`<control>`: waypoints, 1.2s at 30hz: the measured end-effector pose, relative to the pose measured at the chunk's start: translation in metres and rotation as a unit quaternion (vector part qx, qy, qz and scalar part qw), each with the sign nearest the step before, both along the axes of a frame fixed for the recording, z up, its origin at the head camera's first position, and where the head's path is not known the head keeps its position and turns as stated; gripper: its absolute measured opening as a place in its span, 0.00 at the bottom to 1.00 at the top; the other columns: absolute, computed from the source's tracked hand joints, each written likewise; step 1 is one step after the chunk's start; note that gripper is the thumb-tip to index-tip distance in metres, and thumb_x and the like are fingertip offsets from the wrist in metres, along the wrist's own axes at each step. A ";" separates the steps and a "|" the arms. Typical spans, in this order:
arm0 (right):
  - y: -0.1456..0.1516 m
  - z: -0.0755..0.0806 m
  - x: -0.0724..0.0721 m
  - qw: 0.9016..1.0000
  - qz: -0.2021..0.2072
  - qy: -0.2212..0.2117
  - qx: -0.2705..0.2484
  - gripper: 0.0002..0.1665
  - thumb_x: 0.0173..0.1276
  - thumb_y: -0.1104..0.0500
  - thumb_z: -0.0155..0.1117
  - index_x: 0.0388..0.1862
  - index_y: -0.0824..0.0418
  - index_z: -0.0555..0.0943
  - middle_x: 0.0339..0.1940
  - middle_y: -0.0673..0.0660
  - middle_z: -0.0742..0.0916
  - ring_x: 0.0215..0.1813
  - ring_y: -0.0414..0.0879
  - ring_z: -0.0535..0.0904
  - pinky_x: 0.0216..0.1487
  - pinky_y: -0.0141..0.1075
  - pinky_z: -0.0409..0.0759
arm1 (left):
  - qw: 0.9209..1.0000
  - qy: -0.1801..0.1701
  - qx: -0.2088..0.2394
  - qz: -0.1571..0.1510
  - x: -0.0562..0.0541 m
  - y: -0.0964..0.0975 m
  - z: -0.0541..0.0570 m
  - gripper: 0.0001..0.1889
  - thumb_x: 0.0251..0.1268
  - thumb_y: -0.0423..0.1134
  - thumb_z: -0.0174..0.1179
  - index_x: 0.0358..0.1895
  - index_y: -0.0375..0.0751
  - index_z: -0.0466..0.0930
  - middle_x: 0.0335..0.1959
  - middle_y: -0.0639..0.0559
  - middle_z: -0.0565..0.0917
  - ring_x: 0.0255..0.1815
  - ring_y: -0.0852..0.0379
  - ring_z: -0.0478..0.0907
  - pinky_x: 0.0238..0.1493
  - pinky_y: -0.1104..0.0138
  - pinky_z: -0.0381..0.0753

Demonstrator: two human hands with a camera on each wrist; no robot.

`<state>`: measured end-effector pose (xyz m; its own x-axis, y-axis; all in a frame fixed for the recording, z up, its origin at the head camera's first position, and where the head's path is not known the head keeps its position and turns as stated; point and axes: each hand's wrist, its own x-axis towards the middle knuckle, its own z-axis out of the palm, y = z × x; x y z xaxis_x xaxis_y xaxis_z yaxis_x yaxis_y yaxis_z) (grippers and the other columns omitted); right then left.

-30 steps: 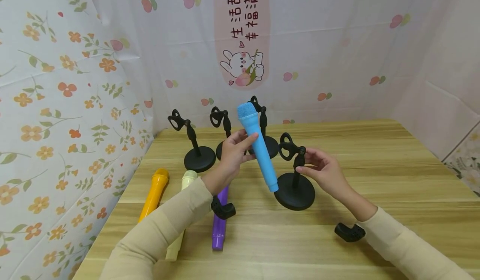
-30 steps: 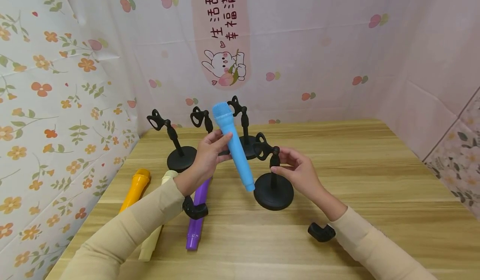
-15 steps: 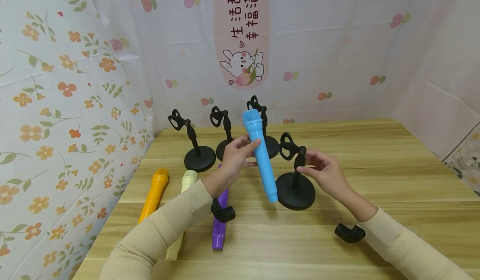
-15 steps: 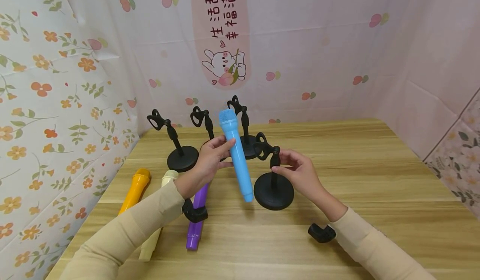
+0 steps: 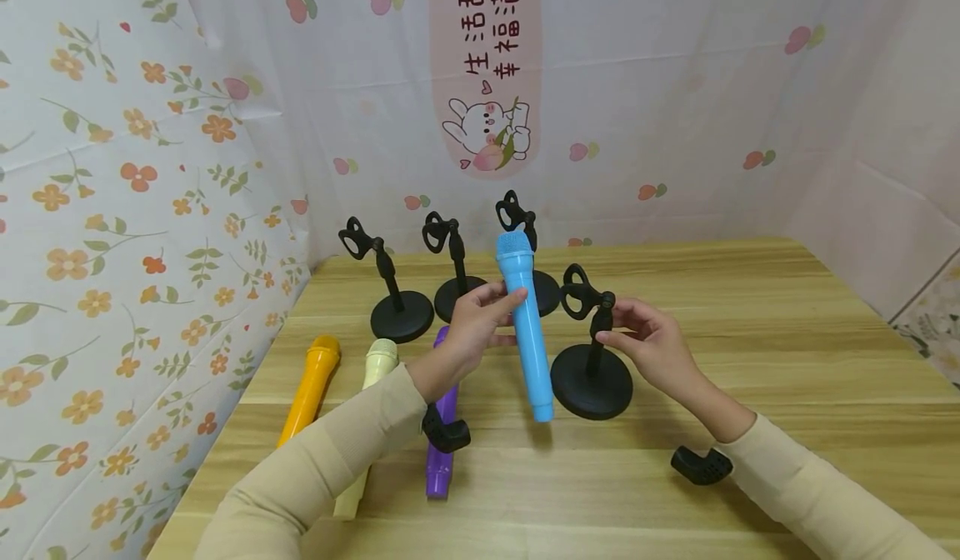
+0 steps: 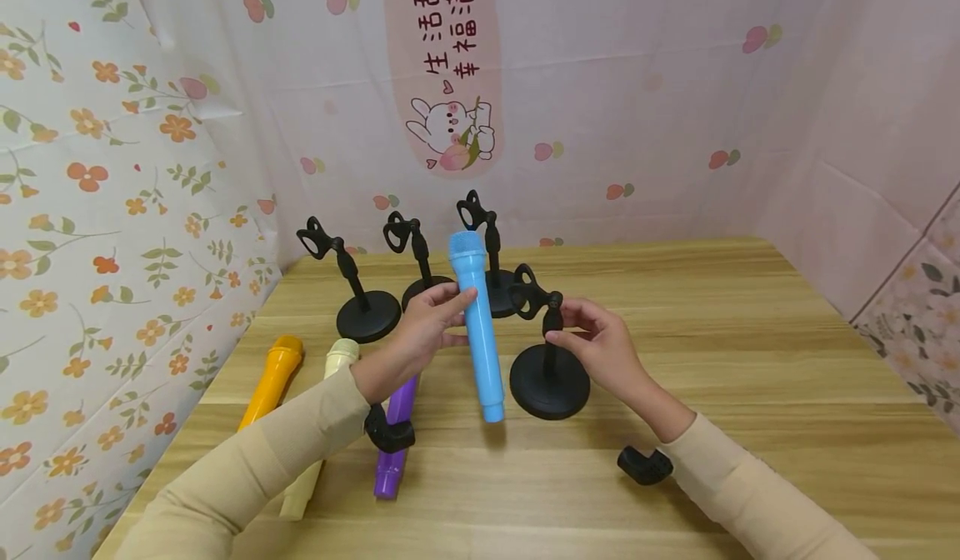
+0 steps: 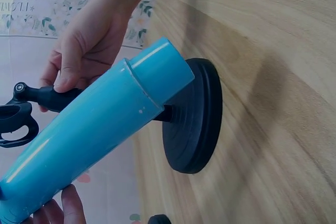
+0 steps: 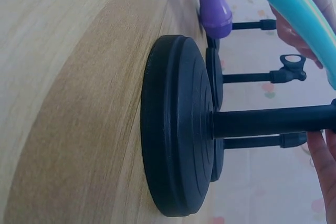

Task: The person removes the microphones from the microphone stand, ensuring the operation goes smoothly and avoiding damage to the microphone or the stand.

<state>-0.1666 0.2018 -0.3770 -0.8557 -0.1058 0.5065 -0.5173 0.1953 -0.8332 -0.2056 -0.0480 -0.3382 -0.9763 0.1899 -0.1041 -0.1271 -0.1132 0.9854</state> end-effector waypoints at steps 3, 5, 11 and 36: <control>0.001 0.001 0.000 1.000 -0.007 -0.001 0.001 0.19 0.56 0.78 0.68 0.48 0.75 0.79 0.34 0.52 0.85 0.38 0.40 0.81 0.41 0.28 0.82 | 1.000 -0.011 -0.005 -0.004 0.001 0.000 -0.001 0.24 0.62 0.45 0.68 0.57 0.36 0.78 0.46 0.44 0.82 0.36 0.52 0.83 0.37 0.54 0.85; 0.002 0.003 -0.001 1.000 -0.012 -0.002 -0.003 0.18 0.57 0.78 0.68 0.48 0.75 0.79 0.34 0.52 0.85 0.37 0.40 0.81 0.40 0.28 0.82 | 1.000 -0.015 -0.010 -0.008 0.002 0.001 -0.003 0.24 0.62 0.45 0.68 0.57 0.36 0.77 0.45 0.44 0.82 0.36 0.52 0.82 0.36 0.54 0.85; 0.006 0.008 -0.004 0.999 -0.033 -0.006 -0.011 0.18 0.58 0.77 0.68 0.48 0.76 0.78 0.32 0.51 0.85 0.36 0.39 0.81 0.39 0.27 0.82 | 0.999 -0.021 -0.019 -0.024 0.004 0.003 -0.008 0.24 0.63 0.44 0.67 0.58 0.35 0.77 0.43 0.45 0.83 0.36 0.53 0.82 0.37 0.52 0.85; 0.021 0.026 -0.038 0.995 -0.097 -0.006 -0.001 0.19 0.60 0.70 0.71 0.49 0.75 0.77 0.34 0.47 0.82 0.38 0.37 0.79 0.42 0.23 0.79 | 0.995 -0.059 -0.067 -0.053 0.014 0.015 -0.031 0.20 0.62 0.47 0.68 0.50 0.36 0.81 0.39 0.46 0.83 0.36 0.53 0.82 0.34 0.55 0.85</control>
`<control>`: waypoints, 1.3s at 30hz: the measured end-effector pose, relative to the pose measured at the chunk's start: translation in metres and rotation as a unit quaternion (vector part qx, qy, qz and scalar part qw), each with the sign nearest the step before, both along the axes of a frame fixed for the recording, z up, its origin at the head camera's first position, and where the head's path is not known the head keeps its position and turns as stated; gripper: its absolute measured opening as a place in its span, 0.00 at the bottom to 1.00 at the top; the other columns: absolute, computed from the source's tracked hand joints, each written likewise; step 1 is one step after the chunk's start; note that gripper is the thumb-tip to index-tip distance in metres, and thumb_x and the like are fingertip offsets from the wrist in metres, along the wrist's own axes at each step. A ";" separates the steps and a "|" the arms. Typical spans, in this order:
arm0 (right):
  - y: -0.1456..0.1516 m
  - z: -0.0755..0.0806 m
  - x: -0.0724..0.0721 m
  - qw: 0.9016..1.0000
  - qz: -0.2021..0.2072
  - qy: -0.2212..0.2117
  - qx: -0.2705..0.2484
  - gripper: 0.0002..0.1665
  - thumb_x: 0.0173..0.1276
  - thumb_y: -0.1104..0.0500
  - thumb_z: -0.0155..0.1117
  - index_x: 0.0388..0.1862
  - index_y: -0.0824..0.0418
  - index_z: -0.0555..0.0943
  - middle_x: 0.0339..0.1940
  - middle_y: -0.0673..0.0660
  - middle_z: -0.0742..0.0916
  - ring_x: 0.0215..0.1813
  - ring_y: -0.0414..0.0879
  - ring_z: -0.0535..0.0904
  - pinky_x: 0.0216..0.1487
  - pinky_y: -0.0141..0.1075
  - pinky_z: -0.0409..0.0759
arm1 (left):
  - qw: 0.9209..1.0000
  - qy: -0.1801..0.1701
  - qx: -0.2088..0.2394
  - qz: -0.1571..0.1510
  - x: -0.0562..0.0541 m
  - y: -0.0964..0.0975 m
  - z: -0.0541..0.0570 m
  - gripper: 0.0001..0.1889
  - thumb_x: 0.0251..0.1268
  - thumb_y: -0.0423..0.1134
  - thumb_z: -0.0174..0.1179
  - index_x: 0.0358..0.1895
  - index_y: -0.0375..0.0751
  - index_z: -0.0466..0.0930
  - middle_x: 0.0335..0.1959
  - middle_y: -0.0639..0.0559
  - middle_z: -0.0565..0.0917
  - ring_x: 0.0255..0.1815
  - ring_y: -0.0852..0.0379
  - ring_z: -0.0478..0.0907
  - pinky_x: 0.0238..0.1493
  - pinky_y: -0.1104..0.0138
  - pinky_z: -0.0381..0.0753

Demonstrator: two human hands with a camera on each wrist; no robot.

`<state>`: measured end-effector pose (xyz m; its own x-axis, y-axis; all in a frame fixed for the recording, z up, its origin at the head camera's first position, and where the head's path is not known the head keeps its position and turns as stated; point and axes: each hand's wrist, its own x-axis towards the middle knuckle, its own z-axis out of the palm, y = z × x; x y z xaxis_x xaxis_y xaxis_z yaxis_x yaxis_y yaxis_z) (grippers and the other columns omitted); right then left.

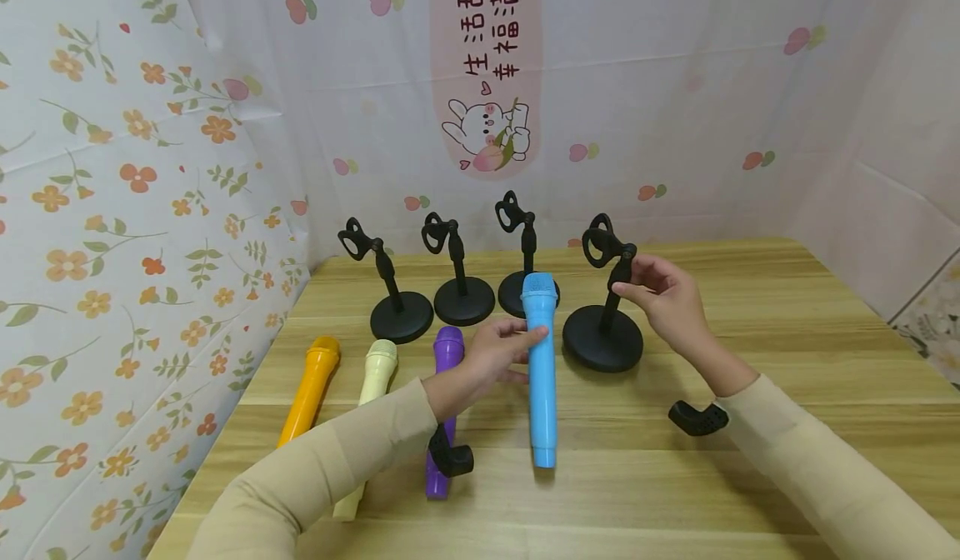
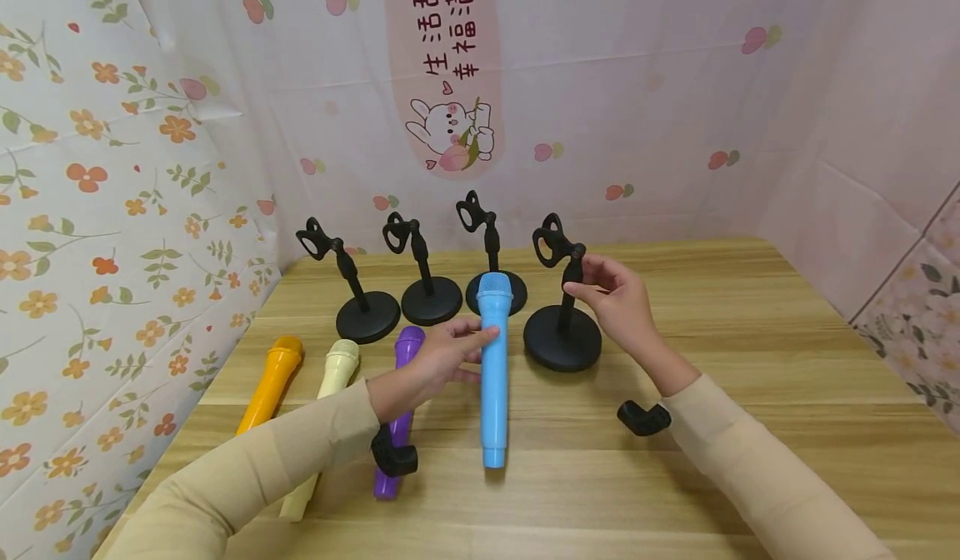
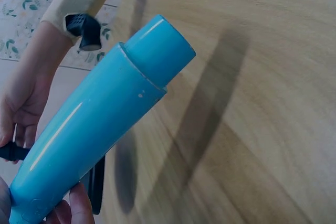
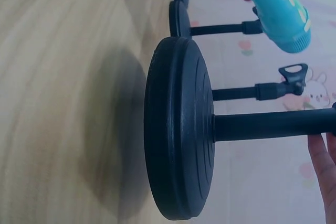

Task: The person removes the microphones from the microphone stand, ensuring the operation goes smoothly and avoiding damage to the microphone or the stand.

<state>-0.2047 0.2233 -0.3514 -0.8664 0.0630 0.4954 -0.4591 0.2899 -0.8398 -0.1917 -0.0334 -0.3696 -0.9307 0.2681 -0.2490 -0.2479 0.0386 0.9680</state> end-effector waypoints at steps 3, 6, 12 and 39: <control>0.002 0.001 -0.005 1.000 -0.009 -0.001 0.006 0.20 0.60 0.69 0.71 0.50 0.74 0.78 0.35 0.47 0.82 0.39 0.37 0.79 0.42 0.23 0.78 | 1.000 -0.004 -0.006 0.000 0.002 0.001 -0.003 0.20 0.62 0.47 0.68 0.51 0.37 0.81 0.39 0.46 0.83 0.37 0.52 0.82 0.33 0.55 0.85; 0.005 0.002 -0.011 1.000 -0.013 -0.001 0.008 0.19 0.61 0.66 0.71 0.51 0.71 0.79 0.35 0.47 0.83 0.40 0.38 0.79 0.42 0.23 0.77 | 1.000 -0.007 -0.009 0.001 0.003 0.002 -0.005 0.21 0.61 0.47 0.68 0.51 0.36 0.81 0.39 0.46 0.83 0.36 0.51 0.82 0.33 0.56 0.85; 0.008 0.004 -0.023 0.999 -0.031 -0.015 0.010 0.19 0.63 0.62 0.71 0.51 0.68 0.80 0.35 0.47 0.83 0.40 0.39 0.79 0.42 0.25 0.77 | 1.000 -0.015 -0.012 0.002 0.005 0.004 -0.009 0.21 0.61 0.46 0.69 0.50 0.35 0.80 0.38 0.45 0.83 0.35 0.52 0.81 0.32 0.56 0.85; 0.018 0.003 -0.067 0.998 -0.054 -0.033 -0.019 0.23 0.63 0.60 0.71 0.55 0.67 0.79 0.37 0.45 0.83 0.42 0.37 0.79 0.42 0.24 0.79 | 0.998 -0.030 -0.047 0.007 0.008 0.007 -0.024 0.20 0.61 0.46 0.69 0.47 0.34 0.80 0.37 0.44 0.82 0.32 0.51 0.82 0.29 0.57 0.85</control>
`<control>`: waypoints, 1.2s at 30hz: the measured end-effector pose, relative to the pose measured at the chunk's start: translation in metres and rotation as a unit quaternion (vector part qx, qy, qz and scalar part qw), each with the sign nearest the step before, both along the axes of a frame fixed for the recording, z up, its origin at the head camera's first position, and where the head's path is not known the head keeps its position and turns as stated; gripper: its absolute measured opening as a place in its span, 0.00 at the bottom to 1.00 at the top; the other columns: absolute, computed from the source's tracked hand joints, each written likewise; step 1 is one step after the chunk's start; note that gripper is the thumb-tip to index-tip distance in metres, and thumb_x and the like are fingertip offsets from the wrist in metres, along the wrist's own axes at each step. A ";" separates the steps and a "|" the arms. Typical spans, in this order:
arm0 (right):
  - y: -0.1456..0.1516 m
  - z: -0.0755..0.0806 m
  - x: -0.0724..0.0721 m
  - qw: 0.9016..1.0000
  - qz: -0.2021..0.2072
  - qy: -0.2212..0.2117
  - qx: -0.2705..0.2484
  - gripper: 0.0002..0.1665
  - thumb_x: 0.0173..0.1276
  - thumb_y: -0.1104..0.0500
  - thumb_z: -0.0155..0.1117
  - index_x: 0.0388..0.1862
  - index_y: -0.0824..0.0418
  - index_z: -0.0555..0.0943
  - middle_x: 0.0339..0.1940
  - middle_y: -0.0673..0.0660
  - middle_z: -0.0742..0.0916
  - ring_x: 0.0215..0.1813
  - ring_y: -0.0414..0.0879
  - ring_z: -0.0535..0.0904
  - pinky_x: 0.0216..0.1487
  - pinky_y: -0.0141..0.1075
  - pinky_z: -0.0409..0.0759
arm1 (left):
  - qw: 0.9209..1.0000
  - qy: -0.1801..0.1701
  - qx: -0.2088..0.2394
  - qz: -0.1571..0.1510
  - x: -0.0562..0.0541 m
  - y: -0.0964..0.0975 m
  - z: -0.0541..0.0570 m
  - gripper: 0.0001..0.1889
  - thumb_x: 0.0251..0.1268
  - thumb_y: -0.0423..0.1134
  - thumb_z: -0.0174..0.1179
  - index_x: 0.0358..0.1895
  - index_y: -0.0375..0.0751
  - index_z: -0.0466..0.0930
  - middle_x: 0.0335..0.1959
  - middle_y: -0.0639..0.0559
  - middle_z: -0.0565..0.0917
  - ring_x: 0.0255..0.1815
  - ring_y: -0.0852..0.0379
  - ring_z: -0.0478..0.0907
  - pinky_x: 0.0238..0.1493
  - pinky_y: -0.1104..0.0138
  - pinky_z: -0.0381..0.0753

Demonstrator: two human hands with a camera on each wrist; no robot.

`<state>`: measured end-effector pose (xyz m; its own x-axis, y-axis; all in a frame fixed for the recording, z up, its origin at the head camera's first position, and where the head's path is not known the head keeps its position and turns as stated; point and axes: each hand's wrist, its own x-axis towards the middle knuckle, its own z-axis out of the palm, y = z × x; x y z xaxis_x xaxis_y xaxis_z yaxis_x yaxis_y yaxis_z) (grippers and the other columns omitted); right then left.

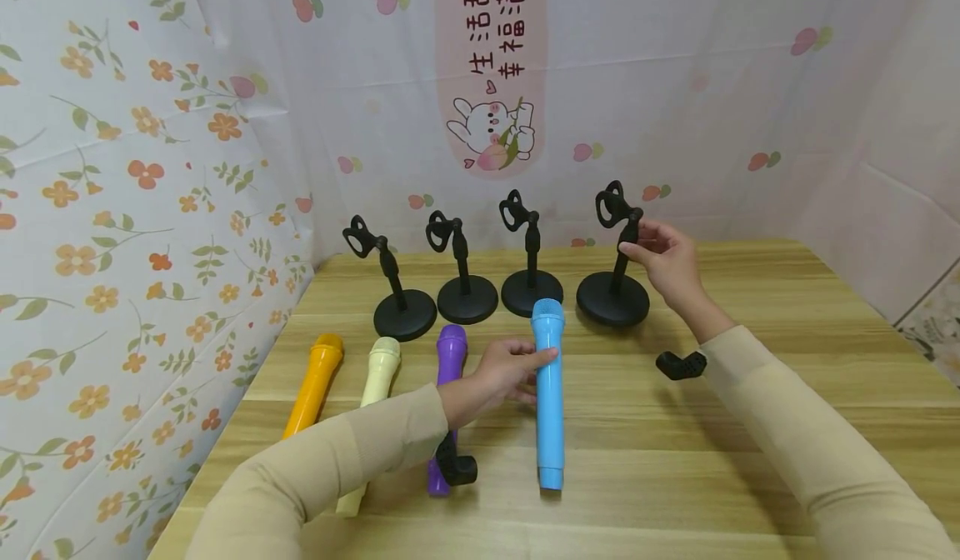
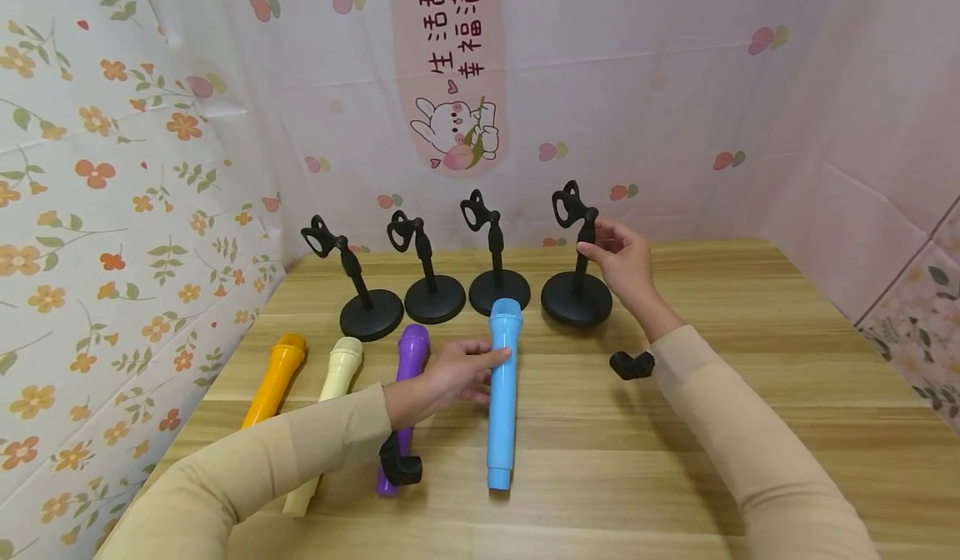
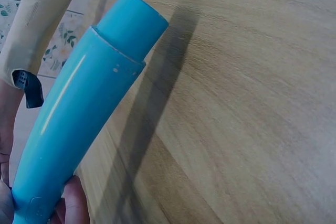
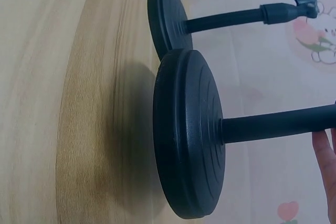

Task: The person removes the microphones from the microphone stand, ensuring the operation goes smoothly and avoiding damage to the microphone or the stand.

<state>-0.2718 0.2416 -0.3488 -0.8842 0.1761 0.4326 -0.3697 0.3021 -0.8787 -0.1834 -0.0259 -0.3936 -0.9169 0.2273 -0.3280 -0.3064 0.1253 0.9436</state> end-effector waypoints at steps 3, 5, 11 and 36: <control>0.001 -0.001 -0.004 1.000 0.003 -0.001 -0.007 0.23 0.63 0.60 0.70 0.56 0.67 0.79 0.38 0.44 0.83 0.43 0.36 0.79 0.42 0.24 0.79 | 1.000 -0.001 0.001 0.000 0.000 0.001 -0.002 0.20 0.61 0.45 0.69 0.48 0.33 0.80 0.36 0.43 0.82 0.32 0.51 0.83 0.29 0.57 0.85; 0.002 -0.003 -0.006 1.000 0.004 -0.002 -0.016 0.22 0.63 0.61 0.70 0.55 0.68 0.79 0.38 0.44 0.83 0.43 0.36 0.79 0.42 0.24 0.79 | 1.000 -0.002 0.000 -0.003 0.000 0.001 -0.003 0.21 0.61 0.46 0.68 0.48 0.33 0.80 0.36 0.43 0.83 0.31 0.51 0.83 0.29 0.57 0.85; 0.005 -0.004 -0.009 0.999 0.001 -0.014 -0.032 0.21 0.63 0.63 0.70 0.55 0.66 0.80 0.37 0.44 0.82 0.43 0.36 0.78 0.41 0.23 0.79 | 1.000 -0.006 0.004 -0.006 0.000 0.003 -0.005 0.19 0.61 0.45 0.68 0.47 0.32 0.80 0.35 0.43 0.83 0.30 0.51 0.82 0.29 0.56 0.85; 0.011 -0.015 -0.025 0.999 -0.011 -0.027 -0.023 0.25 0.63 0.62 0.70 0.58 0.69 0.78 0.39 0.47 0.81 0.43 0.37 0.77 0.41 0.23 0.79 | 0.999 -0.008 -0.031 0.016 0.001 0.010 -0.017 0.20 0.60 0.44 0.70 0.45 0.32 0.78 0.30 0.41 0.83 0.26 0.53 0.81 0.25 0.58 0.85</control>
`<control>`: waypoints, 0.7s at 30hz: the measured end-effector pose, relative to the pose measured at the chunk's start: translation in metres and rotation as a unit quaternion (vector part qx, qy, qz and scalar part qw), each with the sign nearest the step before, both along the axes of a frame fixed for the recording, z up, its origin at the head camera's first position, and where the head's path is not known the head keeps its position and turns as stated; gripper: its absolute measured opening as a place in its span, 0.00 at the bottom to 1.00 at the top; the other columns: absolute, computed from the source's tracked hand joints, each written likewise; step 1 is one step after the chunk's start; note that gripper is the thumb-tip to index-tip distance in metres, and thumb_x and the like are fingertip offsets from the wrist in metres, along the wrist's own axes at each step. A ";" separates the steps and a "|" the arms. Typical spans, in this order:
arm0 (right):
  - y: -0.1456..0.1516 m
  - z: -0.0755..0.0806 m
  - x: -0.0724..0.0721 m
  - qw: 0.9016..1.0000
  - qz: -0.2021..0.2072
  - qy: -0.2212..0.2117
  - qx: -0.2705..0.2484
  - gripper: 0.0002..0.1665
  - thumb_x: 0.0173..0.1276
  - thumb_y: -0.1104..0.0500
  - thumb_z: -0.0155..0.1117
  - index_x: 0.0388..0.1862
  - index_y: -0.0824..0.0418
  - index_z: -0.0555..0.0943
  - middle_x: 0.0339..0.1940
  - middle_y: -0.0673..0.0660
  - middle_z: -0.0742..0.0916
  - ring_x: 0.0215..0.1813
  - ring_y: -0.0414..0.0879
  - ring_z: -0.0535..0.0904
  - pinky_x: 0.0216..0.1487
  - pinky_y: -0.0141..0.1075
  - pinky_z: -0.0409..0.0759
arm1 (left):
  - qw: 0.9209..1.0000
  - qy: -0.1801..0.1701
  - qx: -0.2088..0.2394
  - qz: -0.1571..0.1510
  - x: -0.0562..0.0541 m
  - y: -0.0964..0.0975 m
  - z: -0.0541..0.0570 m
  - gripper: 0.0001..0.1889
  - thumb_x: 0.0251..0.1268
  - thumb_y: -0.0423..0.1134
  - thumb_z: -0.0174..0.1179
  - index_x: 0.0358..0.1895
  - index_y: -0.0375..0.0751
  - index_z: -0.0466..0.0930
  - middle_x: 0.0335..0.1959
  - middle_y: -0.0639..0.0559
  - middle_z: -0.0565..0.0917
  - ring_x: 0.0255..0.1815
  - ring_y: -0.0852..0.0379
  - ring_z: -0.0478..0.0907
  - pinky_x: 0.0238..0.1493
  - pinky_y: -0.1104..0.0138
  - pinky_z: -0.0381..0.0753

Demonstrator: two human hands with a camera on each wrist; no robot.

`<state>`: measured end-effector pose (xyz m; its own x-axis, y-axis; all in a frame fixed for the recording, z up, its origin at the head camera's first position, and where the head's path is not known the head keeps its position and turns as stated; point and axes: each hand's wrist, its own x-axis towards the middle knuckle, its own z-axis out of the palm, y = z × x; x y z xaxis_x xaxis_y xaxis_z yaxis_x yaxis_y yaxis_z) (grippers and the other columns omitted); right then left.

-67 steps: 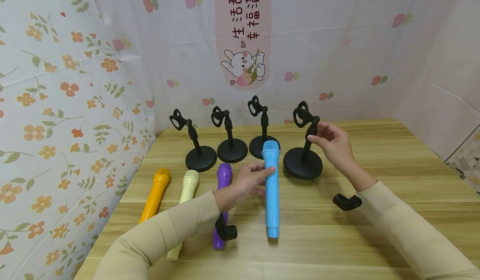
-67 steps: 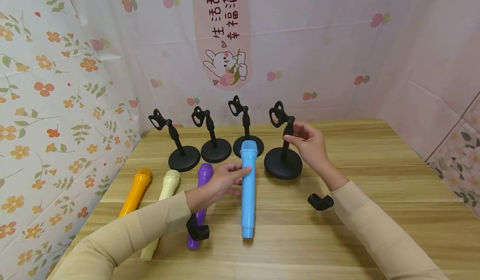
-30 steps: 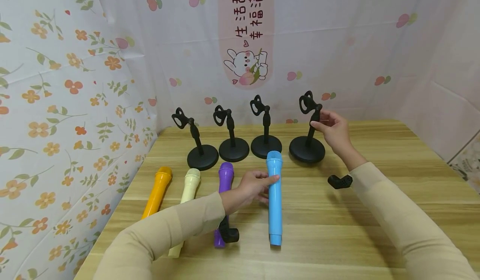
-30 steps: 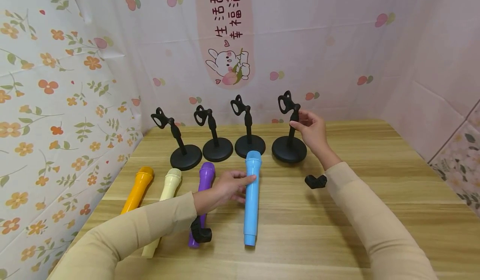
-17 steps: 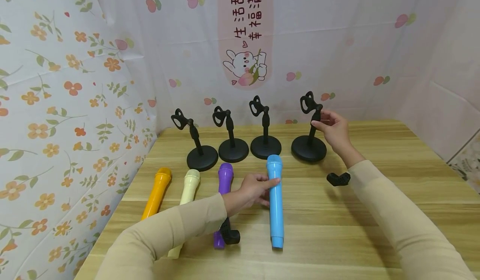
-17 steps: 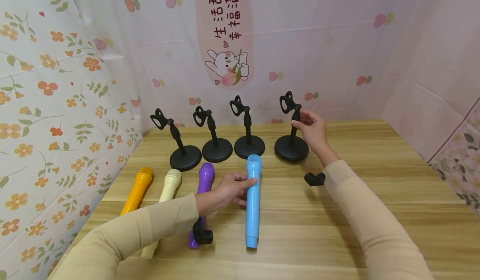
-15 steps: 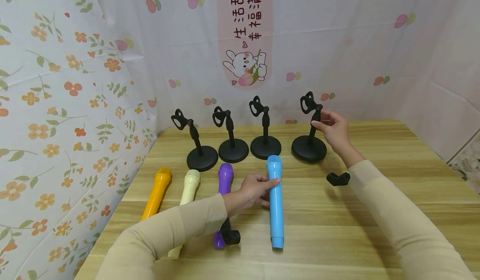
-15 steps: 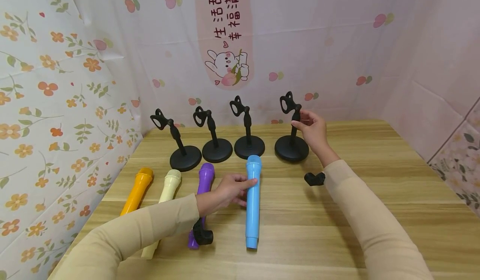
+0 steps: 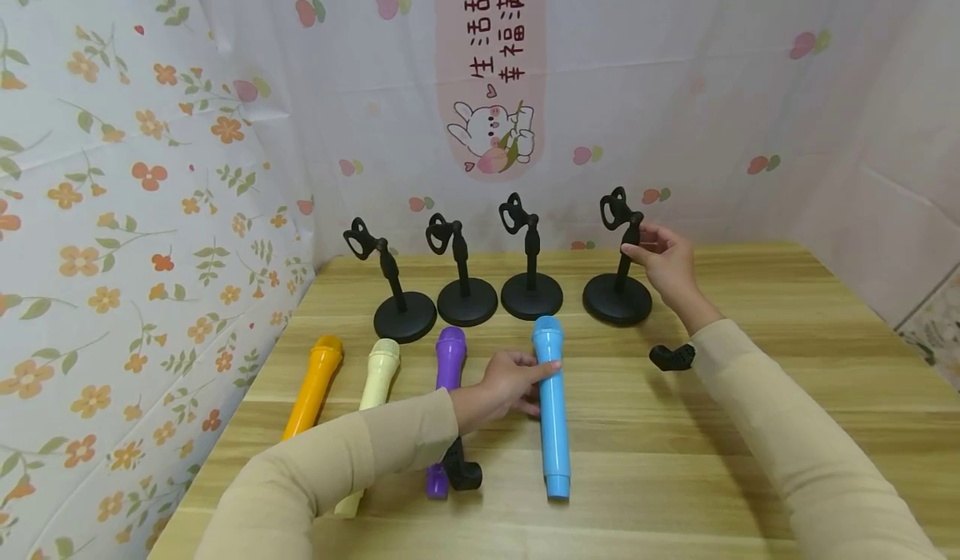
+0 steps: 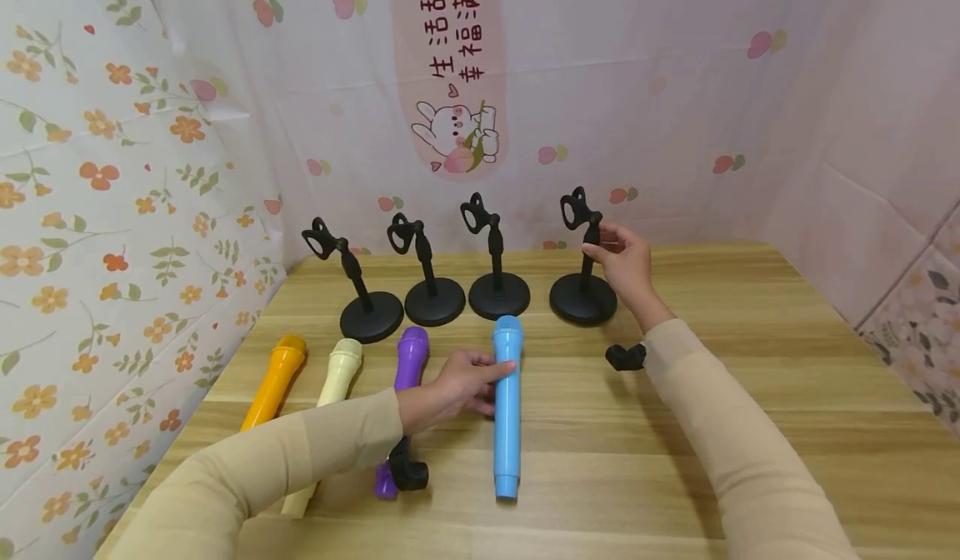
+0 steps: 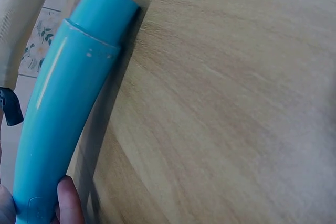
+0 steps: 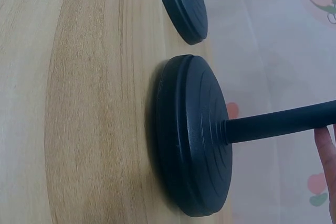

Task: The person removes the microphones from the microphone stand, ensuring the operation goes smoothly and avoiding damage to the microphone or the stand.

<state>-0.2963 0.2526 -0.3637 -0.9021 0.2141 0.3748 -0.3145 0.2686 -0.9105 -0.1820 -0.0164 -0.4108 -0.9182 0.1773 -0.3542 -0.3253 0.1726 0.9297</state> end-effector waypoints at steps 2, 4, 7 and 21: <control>0.000 0.000 0.000 1.000 0.001 0.000 -0.002 0.25 0.63 0.63 0.70 0.58 0.70 0.78 0.39 0.47 0.81 0.43 0.37 0.77 0.41 0.22 0.78 | 1.000 0.000 0.001 0.004 0.000 0.001 -0.001 0.20 0.59 0.44 0.70 0.46 0.32 0.76 0.29 0.41 0.82 0.24 0.54 0.81 0.24 0.58 0.85; -0.001 -0.001 0.000 1.000 -0.001 -0.003 -0.001 0.25 0.63 0.62 0.70 0.58 0.70 0.77 0.39 0.47 0.81 0.43 0.36 0.76 0.41 0.22 0.78 | 1.000 0.002 0.002 0.006 0.000 0.001 -0.001 0.21 0.59 0.44 0.70 0.47 0.33 0.75 0.29 0.41 0.82 0.23 0.54 0.80 0.23 0.59 0.84; -0.001 -0.002 -0.001 1.000 -0.002 -0.008 0.002 0.25 0.64 0.62 0.70 0.58 0.69 0.77 0.39 0.46 0.81 0.43 0.36 0.76 0.41 0.22 0.78 | 1.000 0.004 -0.003 0.008 -0.001 0.001 -0.001 0.21 0.59 0.44 0.70 0.47 0.33 0.74 0.29 0.41 0.83 0.23 0.54 0.81 0.23 0.60 0.84; -0.001 -0.004 -0.004 1.000 0.011 -0.017 -0.010 0.26 0.64 0.62 0.70 0.59 0.69 0.77 0.42 0.50 0.81 0.44 0.38 0.76 0.43 0.23 0.79 | 1.000 0.013 -0.020 0.009 -0.004 0.000 -0.002 0.21 0.59 0.45 0.70 0.46 0.34 0.75 0.28 0.43 0.84 0.22 0.55 0.82 0.23 0.62 0.84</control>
<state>-0.3006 0.2515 -0.3679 -0.9184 0.2017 0.3404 -0.2893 0.2447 -0.9254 -0.1855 -0.0159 -0.4132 -0.9302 0.1477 -0.3361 -0.3039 0.2038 0.9306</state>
